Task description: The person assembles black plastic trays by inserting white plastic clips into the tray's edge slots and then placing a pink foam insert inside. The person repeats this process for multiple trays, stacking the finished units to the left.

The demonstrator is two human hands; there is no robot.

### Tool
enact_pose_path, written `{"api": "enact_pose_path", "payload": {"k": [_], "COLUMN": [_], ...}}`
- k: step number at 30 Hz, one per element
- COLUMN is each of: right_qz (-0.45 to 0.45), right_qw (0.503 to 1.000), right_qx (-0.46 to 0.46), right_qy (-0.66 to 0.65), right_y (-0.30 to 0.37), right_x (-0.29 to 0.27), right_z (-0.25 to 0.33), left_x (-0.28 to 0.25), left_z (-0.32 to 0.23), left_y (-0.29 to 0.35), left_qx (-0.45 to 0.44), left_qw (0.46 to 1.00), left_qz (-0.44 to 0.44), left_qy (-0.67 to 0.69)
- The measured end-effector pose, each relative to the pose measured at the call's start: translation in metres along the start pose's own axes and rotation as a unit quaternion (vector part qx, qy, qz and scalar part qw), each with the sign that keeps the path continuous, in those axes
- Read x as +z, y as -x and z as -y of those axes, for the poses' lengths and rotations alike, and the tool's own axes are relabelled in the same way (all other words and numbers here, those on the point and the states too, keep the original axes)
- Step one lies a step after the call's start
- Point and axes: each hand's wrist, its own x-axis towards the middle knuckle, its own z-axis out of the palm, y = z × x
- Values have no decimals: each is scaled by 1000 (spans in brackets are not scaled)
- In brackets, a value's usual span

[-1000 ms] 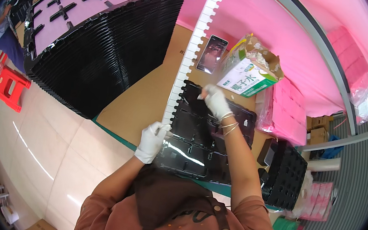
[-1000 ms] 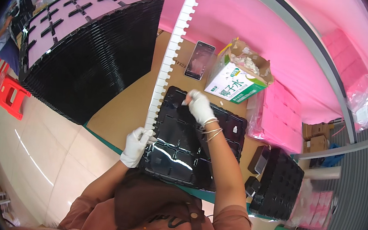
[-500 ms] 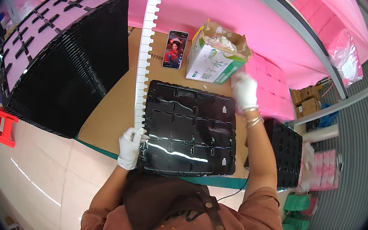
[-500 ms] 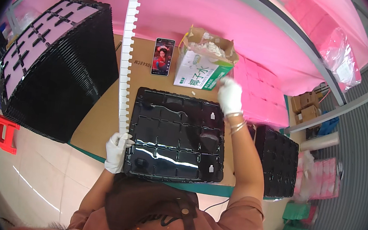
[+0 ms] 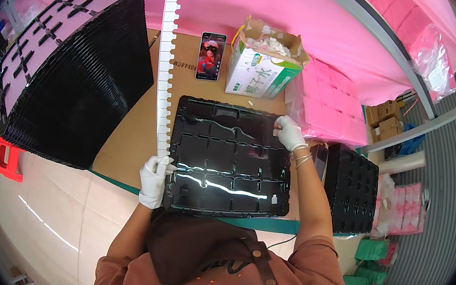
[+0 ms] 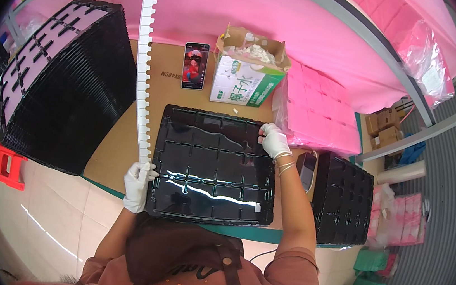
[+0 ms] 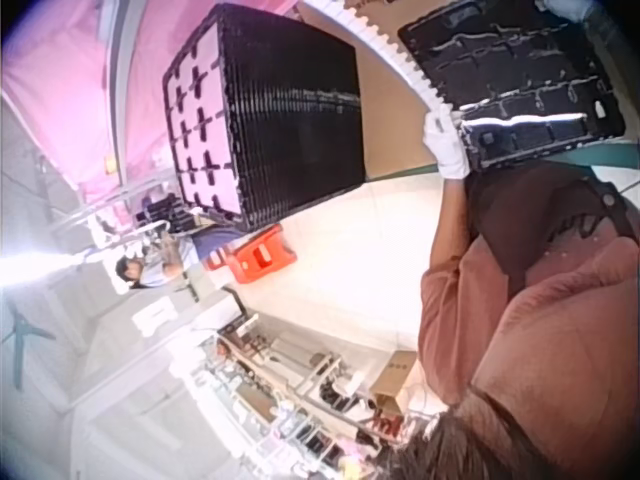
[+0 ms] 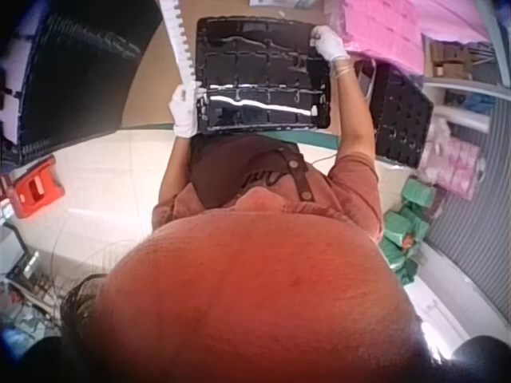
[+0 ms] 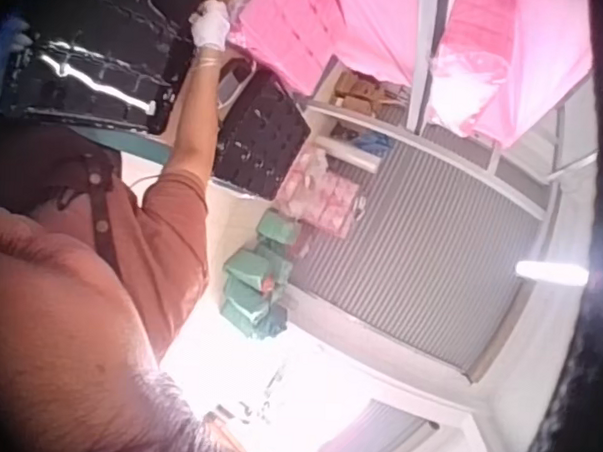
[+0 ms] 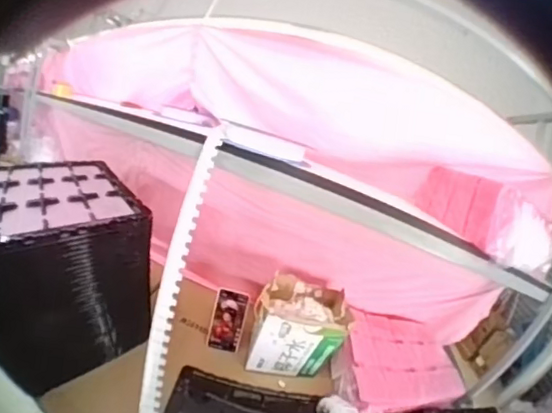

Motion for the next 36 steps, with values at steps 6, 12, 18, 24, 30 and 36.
{"api": "enact_pose_path", "payload": {"k": [6,12,18,24,30,36], "right_qz": [-8,-57,-47,-1,82,-198], "right_qw": [999,998,991,988,983,960], "right_qx": [19,-16,-47,-72,-20,-3], "right_qy": [-33,-7,-116,-136,-162,-199], "right_y": [-1,-2,7,6,2,-55], "right_x": [2,17,15,11,-5,-59], "right_z": [1,-9,-21,-33,-25,67], "left_x": [-1,3,3,1,1,0], "left_z": [1,-6,-5,0,0,-2], "left_y": [0,1,2,1,2,1], "left_qx": [-2,-5,-6,-5,1,3], "left_qw": [1000,1000,1000,1000,1000,1000], "left_qz": [-5,-8,-10,-4,-2,-3], "left_qy": [3,0,4,20,18,8]}}
